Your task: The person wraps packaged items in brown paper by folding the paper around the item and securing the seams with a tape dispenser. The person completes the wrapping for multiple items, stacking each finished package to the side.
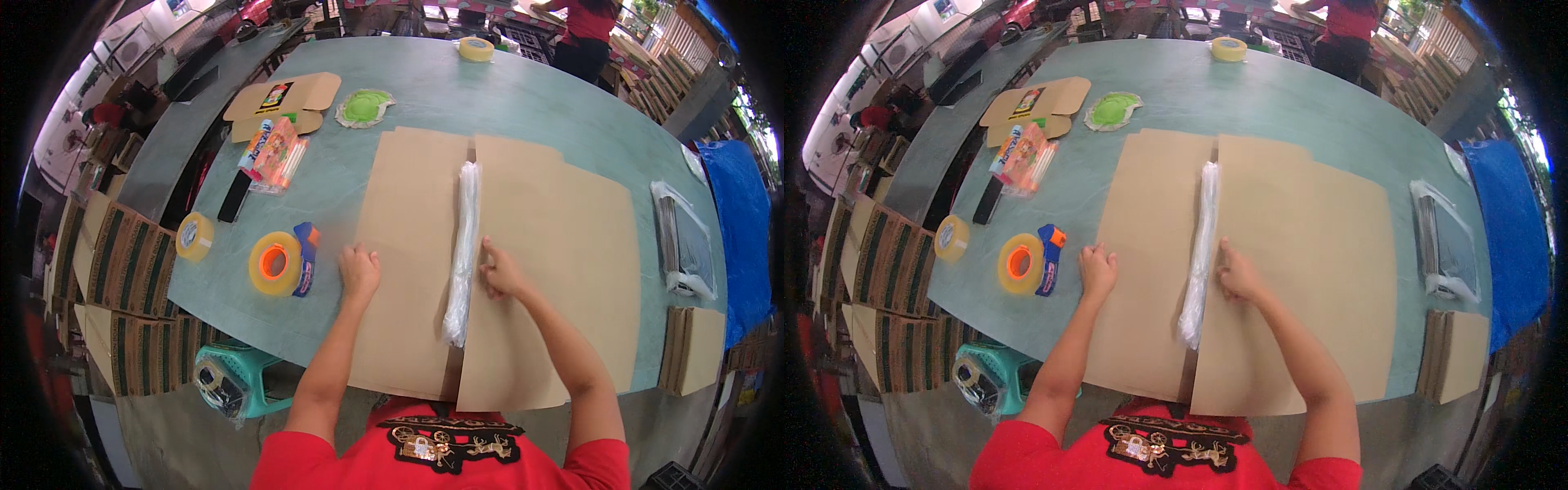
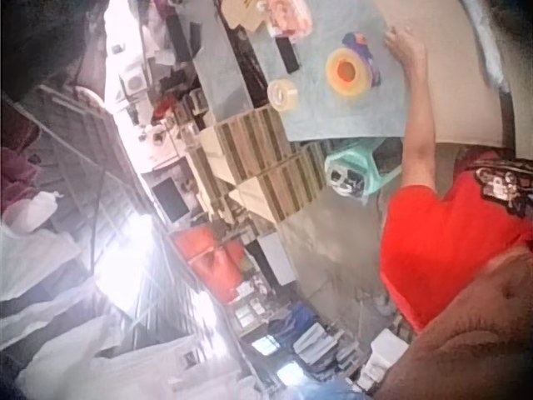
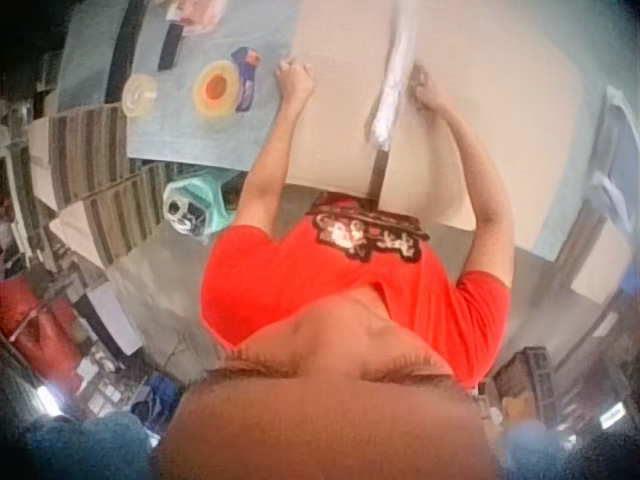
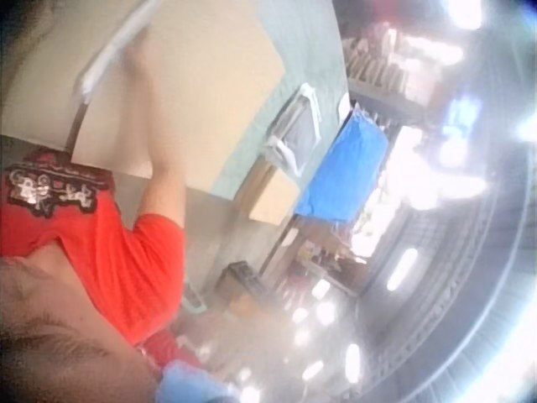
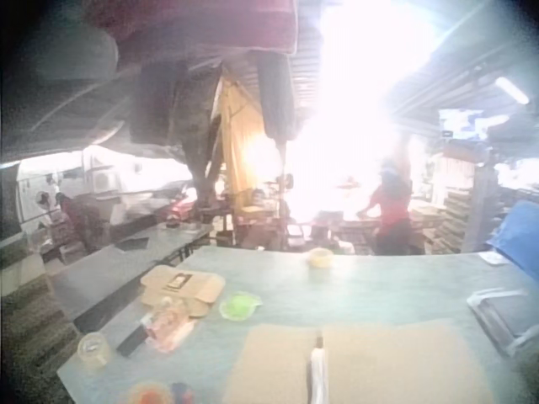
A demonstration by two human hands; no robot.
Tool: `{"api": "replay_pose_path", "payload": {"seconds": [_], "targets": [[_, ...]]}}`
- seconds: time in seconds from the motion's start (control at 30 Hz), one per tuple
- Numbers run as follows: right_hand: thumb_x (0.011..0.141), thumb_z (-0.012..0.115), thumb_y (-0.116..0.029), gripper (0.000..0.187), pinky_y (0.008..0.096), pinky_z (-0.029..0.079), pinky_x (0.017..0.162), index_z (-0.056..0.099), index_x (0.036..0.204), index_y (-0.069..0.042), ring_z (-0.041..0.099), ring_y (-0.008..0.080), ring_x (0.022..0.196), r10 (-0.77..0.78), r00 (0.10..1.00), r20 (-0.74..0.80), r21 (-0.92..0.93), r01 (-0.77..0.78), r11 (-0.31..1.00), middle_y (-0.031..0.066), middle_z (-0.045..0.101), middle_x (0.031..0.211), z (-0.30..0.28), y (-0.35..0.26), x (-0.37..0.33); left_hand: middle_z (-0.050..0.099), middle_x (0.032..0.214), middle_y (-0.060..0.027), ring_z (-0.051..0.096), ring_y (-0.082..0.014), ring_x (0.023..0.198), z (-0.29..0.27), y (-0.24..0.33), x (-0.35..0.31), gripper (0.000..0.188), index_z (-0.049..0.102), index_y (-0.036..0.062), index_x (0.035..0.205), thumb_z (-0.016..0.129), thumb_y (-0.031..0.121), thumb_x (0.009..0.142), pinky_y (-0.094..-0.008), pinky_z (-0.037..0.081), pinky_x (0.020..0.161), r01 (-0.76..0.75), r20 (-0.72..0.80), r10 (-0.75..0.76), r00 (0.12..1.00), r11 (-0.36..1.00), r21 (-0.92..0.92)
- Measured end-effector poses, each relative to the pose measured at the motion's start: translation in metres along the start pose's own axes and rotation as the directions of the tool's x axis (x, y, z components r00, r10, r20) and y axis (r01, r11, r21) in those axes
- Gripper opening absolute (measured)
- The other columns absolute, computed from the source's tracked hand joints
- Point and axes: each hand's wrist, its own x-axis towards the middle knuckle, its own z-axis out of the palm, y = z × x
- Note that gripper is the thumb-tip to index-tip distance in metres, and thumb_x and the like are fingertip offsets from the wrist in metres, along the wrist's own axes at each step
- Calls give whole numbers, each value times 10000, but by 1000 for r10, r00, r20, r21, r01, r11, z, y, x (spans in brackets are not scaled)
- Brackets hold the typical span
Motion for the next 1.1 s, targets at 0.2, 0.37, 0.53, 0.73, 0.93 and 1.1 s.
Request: {"api": "replay_pose_path", "payload": {"seconds": [0.2,0.37,0.53,0.73,0.93,1.1], "targets": [[694,692,-210,582,381,396,895,481,1236,-197,490,326,1062,-139,990,30,-378,140,915,155,507,1156,-32,-1,5,605,768,-145,574,-258,723,15,-21,19,286,601,-46,870,641,184,705,-349,453,656,267,103,-250,963,938,-222],[622,745,-247,616,470,348,928,519,1194,-256,297,362,1234,-357,929,-93,-681,203,704,111,302,1371,-29,-2,0,599,648,-63,541,-125,580,2,-12,38,181,611,-24,762,659,131,682,-288,431,542,549,411,-384,827,709,-442],[596,760,-286,617,551,316,932,535,1170,-272,264,376,1255,-394,912,-109,-684,219,696,118,298,1373,-25,11,14,608,651,-56,552,-119,559,-12,-7,36,164,615,-1,749,681,123,663,-272,435,524,357,207,-290,934,756,-549],[625,735,-339,581,527,324,938,538,1164,-252,280,355,1251,-404,912,-73,-666,257,700,90,299,1379,-34,9,11,614,659,-62,576,-130,568,-38,28,38,179,612,1,754,649,170,708,-270,454,514,208,244,-141,959,938,-276],[768,604,-335,368,435,333,921,583,1072,-128,381,298,1150,-668,742,53,-567,573,592,47,391,1320,-84,47,33,522,585,-44,522,-132,514,-84,155,46,258,568,-23,797,509,227,827,-296,431,453,243,646,227,729,796,-554],[845,494,-180,250,389,341,904,543,1050,-46,426,244,1072,-847,524,-83,-653,614,444,63,490,1165,-70,72,46,476,587,-73,502,-128,559,-13,252,-5,288,503,-29,734,437,221,861,-311,415,468,-79,504,551,665,724,-685]]}}
